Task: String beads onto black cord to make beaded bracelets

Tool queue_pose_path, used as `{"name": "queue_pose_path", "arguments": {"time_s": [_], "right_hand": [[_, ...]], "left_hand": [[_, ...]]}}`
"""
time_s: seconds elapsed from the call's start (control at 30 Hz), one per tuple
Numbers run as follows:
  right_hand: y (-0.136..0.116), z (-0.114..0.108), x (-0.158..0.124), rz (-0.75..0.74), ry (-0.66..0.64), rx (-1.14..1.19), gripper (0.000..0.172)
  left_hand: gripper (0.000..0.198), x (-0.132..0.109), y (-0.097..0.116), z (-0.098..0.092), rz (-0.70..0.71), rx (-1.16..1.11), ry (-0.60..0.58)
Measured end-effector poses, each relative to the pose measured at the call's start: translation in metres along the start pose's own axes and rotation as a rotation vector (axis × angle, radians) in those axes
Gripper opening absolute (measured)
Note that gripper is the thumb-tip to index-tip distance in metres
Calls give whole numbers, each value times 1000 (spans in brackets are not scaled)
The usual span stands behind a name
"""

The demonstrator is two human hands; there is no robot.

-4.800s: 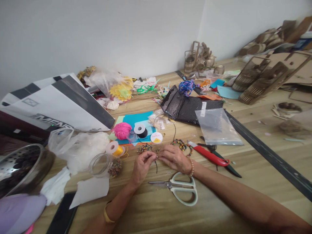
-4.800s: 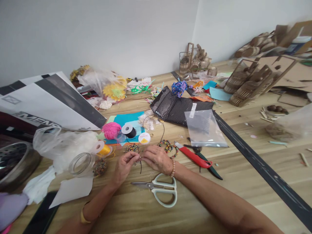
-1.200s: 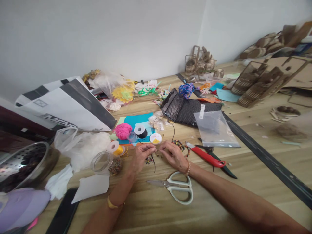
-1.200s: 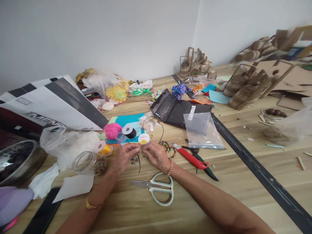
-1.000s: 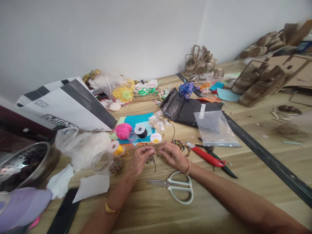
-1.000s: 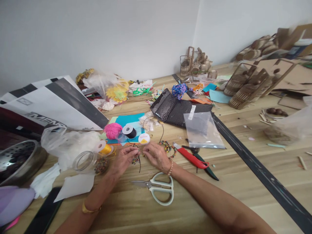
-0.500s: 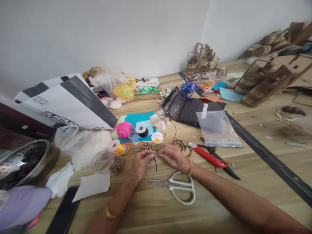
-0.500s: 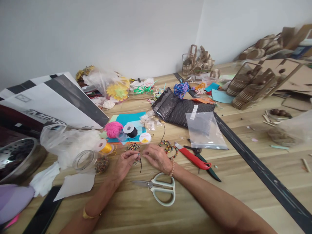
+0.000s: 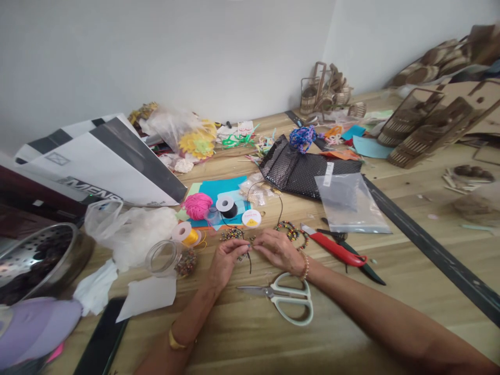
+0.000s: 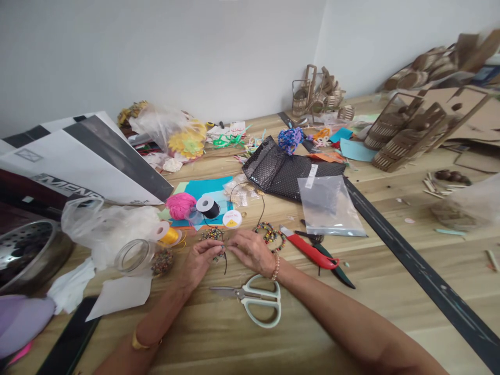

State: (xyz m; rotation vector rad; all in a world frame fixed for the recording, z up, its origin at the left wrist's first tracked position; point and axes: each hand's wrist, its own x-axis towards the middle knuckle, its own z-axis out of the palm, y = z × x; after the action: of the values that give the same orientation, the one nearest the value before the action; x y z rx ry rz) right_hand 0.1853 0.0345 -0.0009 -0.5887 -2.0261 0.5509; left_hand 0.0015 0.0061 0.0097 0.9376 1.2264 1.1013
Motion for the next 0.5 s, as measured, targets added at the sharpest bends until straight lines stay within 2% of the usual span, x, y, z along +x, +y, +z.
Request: {"name": "queue_pose_path", "arguments": {"time_s": [0.5], "right_hand": [[0,-1,1,0,-7,15,17]], "left_hand": [[14,1,-3,-2,38,62,-27]]}}
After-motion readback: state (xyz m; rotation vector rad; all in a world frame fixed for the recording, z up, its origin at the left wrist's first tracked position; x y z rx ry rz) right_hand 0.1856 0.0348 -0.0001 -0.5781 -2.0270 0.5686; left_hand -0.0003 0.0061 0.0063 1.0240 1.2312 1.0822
